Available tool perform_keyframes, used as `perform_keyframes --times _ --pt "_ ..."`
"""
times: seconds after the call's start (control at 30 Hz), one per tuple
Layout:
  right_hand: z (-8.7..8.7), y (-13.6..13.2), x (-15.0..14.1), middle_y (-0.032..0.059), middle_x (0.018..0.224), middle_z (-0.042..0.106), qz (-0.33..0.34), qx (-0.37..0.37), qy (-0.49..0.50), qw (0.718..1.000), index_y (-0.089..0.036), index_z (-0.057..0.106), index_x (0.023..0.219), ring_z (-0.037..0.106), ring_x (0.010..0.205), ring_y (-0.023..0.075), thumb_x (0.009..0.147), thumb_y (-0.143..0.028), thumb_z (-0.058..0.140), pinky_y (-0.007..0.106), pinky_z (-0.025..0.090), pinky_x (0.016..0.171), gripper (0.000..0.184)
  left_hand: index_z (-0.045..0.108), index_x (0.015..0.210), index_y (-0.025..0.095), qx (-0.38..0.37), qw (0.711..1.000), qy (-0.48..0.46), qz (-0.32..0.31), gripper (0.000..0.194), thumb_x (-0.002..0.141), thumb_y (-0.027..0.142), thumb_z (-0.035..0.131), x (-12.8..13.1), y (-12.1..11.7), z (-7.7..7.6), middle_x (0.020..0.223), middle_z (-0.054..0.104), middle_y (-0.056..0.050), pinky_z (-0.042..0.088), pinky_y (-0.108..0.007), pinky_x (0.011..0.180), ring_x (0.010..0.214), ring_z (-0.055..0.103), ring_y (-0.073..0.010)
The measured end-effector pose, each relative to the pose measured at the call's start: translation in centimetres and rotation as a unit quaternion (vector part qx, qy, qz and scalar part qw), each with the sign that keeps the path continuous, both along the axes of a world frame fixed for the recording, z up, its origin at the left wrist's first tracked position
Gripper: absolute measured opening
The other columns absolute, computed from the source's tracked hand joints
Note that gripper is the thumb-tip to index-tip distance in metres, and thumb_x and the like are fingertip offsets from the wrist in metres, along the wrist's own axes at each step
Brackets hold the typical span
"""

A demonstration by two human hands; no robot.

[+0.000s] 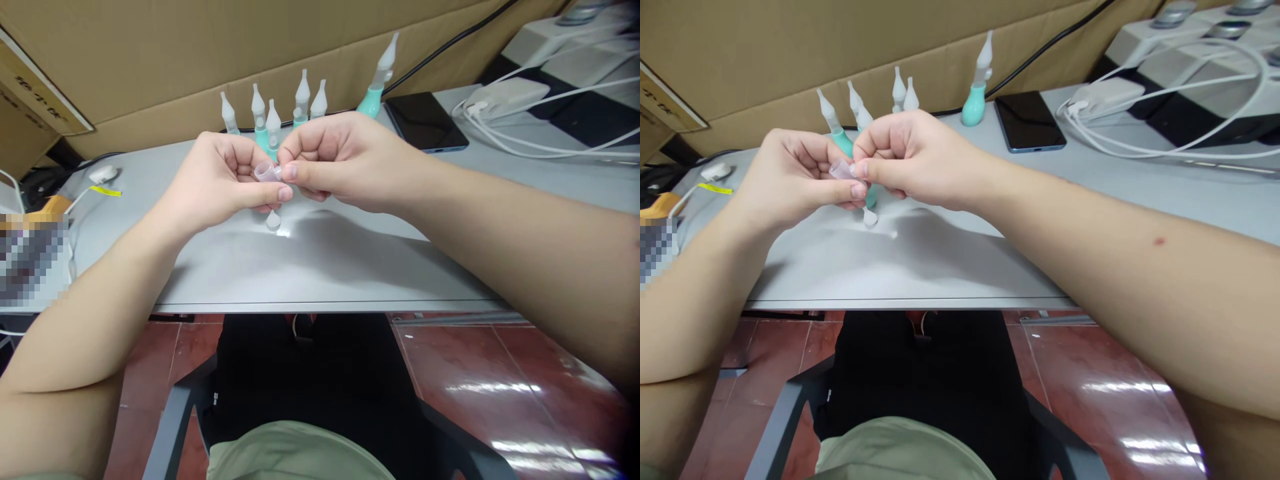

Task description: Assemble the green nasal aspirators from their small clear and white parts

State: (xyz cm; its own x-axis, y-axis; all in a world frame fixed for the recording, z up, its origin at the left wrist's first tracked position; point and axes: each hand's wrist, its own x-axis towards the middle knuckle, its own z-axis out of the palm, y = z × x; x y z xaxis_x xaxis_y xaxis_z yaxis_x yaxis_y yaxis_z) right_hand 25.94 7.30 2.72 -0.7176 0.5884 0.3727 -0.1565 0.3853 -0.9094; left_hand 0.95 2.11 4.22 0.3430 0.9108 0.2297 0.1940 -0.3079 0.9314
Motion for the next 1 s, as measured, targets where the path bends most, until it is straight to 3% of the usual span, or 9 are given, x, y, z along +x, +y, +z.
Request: perform_keyframes --times 0.13,0.3,0.37,0.5,0.67,0.77,0.9,1.0 --pt "-0.36 0.22 -0.25 -0.0045 0.078 0.067 0.021 -0.013 0.008 1.0 -0.022 0.076 0.099 0.05 0.067 0.0117 0.105 -0.05 0.113 0.03 0.037 0.06 0.047 0.083 0.092 0.019 -0.009 1.0 0.007 -0.018 0.057 0.081 0.049 0.13 -0.21 0.26 -0.06 0.083 0.087 -0.004 0.085 -0.037 0.08 0.083 0.096 -0.0255" --pt "-0.75 0.75 -0.2 -0.0038 0.081 0.068 0.04 0.006 -0.009 0.999 -0.022 0.071 0.102 0.05 0.066 0.0113 0.113 -0.054 0.104 0.029 0.035 0.059 0.047 0.082 0.093 0.02 -0.015 1.0 0.011 -0.022 0.054 0.084 0.048 0.128 -0.38 0.58 -0.24 0.083 0.085 -0.004 0.087 -0.042 0.085 0.088 0.098 -0.0301" --pt "-0.76 0.77 -0.11 -0.0045 0.08 0.067 0.029 0.028 -0.017 0.999 -0.023 0.071 0.103 0.049 0.064 0.0118 0.116 -0.051 0.099 0.029 0.033 0.058 0.041 0.082 0.093 0.02 -0.013 1.0 0.009 -0.022 0.055 0.084 0.049 0.128 -0.38 0.66 -0.3 0.083 0.085 -0.003 0.087 -0.042 0.084 0.087 0.098 -0.0297" --pt "-0.42 0.31 0.0 -0.0024 0.08 0.07 -0.047 0.076 -0.016 0.996 -0.022 0.075 0.103 0.053 0.069 0.013 0.116 -0.027 0.091 0.03 0.035 0.063 0.021 0.083 0.092 0.02 -0.003 1.0 0.001 -0.015 0.06 0.08 0.054 0.13 -0.4 0.87 -0.44 0.083 0.086 -0.003 0.084 -0.037 0.078 0.082 0.095 -0.0251" --pt "-0.15 -0.04 0.05 0.0019 0.084 0.08 -0.09 0.072 -0.024 0.993 -0.022 0.081 0.101 0.064 0.075 0.0167 0.108 -0.026 0.096 0.032 0.041 0.068 0.017 0.082 0.094 0.019 0.006 1.0 0.015 -0.013 0.061 0.086 0.06 0.126 -0.26 0.72 -0.36 0.085 0.089 -0.003 0.081 -0.032 0.079 0.084 0.093 -0.0211" --pt "-0.22 0.11 0.04 0.0011 0.086 0.08 -0.057 0.043 -0.017 0.997 -0.023 0.079 0.1 0.066 0.077 0.017 0.106 -0.025 0.098 0.031 0.043 0.068 0.02 0.082 0.091 0.021 0.005 1.0 0.014 -0.008 0.061 0.081 0.059 0.129 -0.02 0.38 -0.15 0.081 0.087 -0.002 0.083 -0.032 0.078 0.081 0.094 -0.0223" --pt "-0.18 0.29 0.07 -0.0025 0.081 0.074 -0.008 0.026 -0.007 1.0 -0.022 0.079 0.103 0.052 0.068 0.0125 0.108 -0.03 0.103 0.03 0.036 0.062 0.026 0.083 0.087 0.022 0.001 1.0 0.003 -0.003 0.061 0.075 0.056 0.132 0.22 0.03 0.03 0.08 0.087 -0.001 0.085 -0.034 0.076 0.08 0.096 -0.0251" --pt "-0.24 0.43 0.08 -0.0023 0.083 0.073 0.012 0.019 0.004 1.0 -0.021 0.078 0.103 0.055 0.071 0.0122 0.109 -0.038 0.108 0.028 0.039 0.062 0.035 0.084 0.087 0.021 -0.004 1.0 0.001 -0.007 0.059 0.076 0.055 0.132 0.25 -0.04 0.07 0.079 0.087 -0.001 0.085 -0.034 0.076 0.078 0.095 -0.0251"
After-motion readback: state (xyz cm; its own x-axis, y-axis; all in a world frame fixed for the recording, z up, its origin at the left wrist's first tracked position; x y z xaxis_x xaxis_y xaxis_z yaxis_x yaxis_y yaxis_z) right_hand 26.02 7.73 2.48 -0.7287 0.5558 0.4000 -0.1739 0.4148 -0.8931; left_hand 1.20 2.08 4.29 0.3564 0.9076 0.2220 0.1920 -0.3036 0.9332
